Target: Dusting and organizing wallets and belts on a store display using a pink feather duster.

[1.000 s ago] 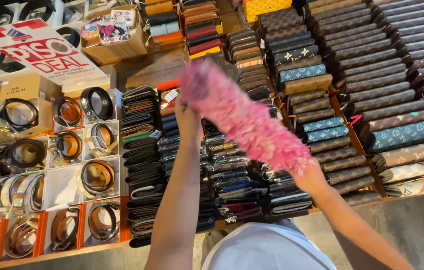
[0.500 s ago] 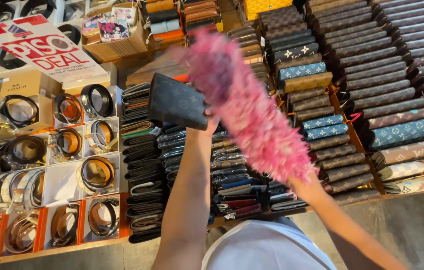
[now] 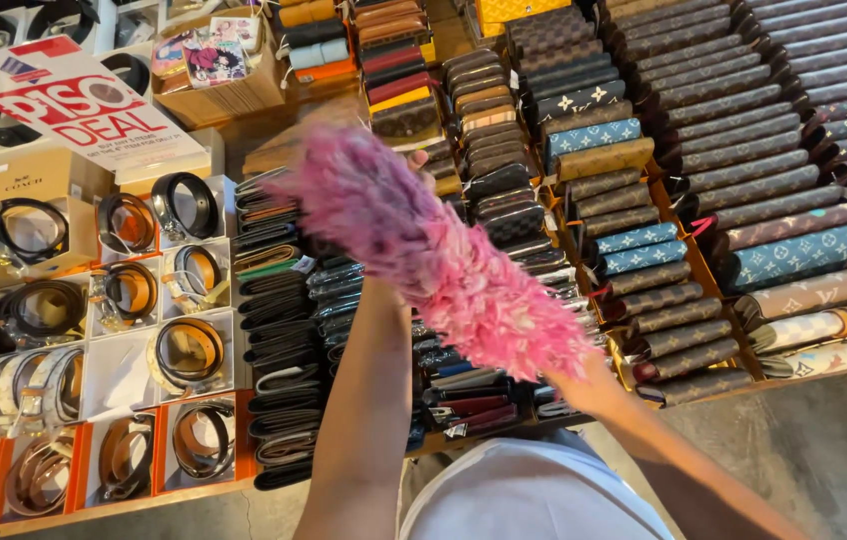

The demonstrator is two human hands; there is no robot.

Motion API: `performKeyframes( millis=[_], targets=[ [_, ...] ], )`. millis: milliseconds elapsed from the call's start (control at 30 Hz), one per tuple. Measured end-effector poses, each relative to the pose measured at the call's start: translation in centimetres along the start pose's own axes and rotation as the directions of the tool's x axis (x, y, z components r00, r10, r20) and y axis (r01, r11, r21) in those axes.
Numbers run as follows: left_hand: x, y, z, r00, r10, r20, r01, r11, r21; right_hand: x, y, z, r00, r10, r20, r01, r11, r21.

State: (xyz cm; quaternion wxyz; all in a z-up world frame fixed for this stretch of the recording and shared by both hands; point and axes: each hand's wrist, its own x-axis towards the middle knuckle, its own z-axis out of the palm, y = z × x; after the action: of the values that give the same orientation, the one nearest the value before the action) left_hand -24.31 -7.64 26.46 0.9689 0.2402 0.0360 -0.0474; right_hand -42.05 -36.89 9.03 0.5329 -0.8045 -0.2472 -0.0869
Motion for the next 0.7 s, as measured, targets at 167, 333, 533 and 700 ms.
performKeyframes(
  millis=[167,333,533,700],
  targets=[
    [3.0,1.3,-4.1,0.998,0.059,-0.004,-0.058,0.988,0.144,-2.2,6.2,0.3,0.705,0.707,0.055,-0.696,0.675,0.244],
    [10.1,2.8,-13.5,0.938,0.014,0.346,-0.071,0.986,0.152,0.2,4.4,-2.6,0.716,0.698,-0.006,-0.475,0.494,0.729],
    [14.3,6.3,-12.9,0.961,0.122,-0.249,0.013,0.877,0.481,1.5,4.6,-4.2,0.657,0.749,-0.079,-0.479,0.496,0.724],
    [20.9,6.0,-16.1,0.816,0.453,0.359,-0.496,0.231,0.837,1.8,6.2,-3.5,0.567,0.818,-0.097,-0.528,0.452,0.719]
  ],
)
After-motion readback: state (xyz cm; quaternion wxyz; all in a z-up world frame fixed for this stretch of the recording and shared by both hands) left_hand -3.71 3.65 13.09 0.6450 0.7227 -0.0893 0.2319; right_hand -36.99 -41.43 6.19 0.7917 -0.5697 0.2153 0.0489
